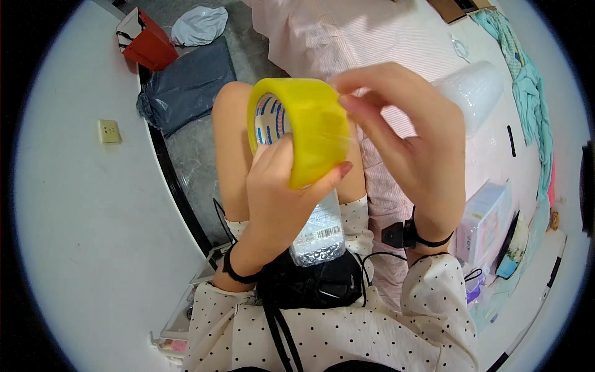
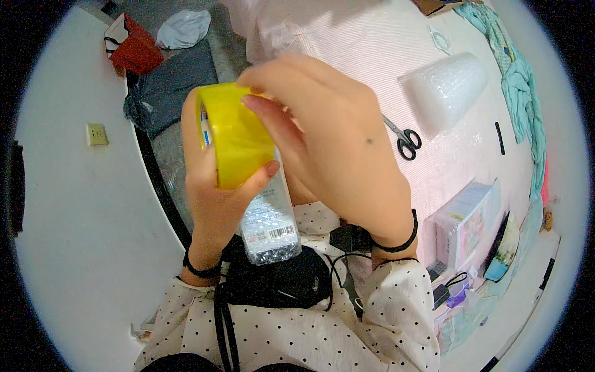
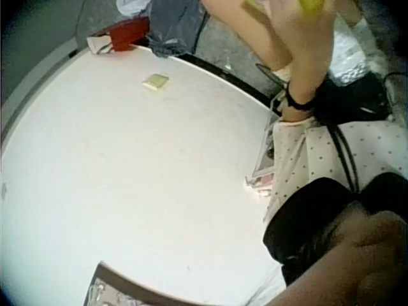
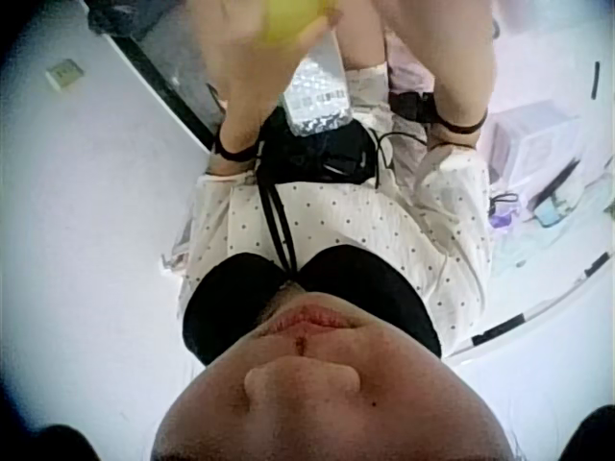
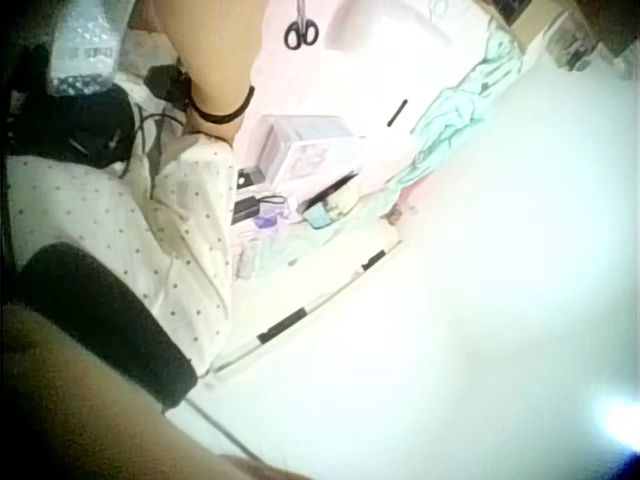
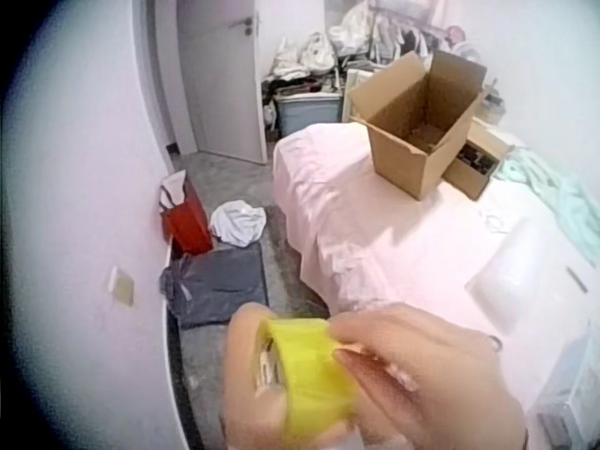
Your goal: The person wraps a boxed item in bubble wrap, securing it with yellow adhesive tape and cutting the tape with scissors.
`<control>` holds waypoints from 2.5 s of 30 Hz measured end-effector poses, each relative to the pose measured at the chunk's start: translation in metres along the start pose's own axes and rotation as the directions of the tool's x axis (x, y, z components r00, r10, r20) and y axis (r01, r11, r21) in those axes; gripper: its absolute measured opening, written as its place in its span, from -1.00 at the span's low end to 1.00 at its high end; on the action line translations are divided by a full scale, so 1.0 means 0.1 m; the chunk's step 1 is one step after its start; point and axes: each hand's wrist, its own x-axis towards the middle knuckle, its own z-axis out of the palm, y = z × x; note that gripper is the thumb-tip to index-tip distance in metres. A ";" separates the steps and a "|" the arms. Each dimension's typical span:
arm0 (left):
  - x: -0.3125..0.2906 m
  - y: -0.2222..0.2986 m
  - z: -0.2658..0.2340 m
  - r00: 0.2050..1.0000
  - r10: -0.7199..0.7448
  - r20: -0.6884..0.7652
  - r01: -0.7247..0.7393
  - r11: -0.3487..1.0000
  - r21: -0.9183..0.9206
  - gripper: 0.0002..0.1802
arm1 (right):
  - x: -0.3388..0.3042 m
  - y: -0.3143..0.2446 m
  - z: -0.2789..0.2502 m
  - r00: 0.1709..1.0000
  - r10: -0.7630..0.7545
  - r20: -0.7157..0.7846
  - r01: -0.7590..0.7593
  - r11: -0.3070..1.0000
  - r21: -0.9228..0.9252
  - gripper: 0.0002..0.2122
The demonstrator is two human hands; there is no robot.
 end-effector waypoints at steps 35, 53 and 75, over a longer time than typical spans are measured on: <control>0.04 -0.04 -0.02 1.000 -0.006 0.011 0.007 0.999 -0.045 -0.60 | 0.05 0.11 0.01 0.934 -0.228 0.274 0.234 0.972 0.010 -0.68; 0.09 0.01 -0.09 0.997 -0.051 0.058 0.055 0.996 -0.065 -0.58 | 0.02 0.17 0.23 0.945 -0.323 0.047 0.324 0.945 -0.034 -0.76; 0.11 0.01 -0.11 0.992 -0.117 0.043 0.122 0.984 -0.129 -0.60 | 0.09 0.10 0.33 0.990 -0.137 0.015 0.136 0.990 0.023 -0.87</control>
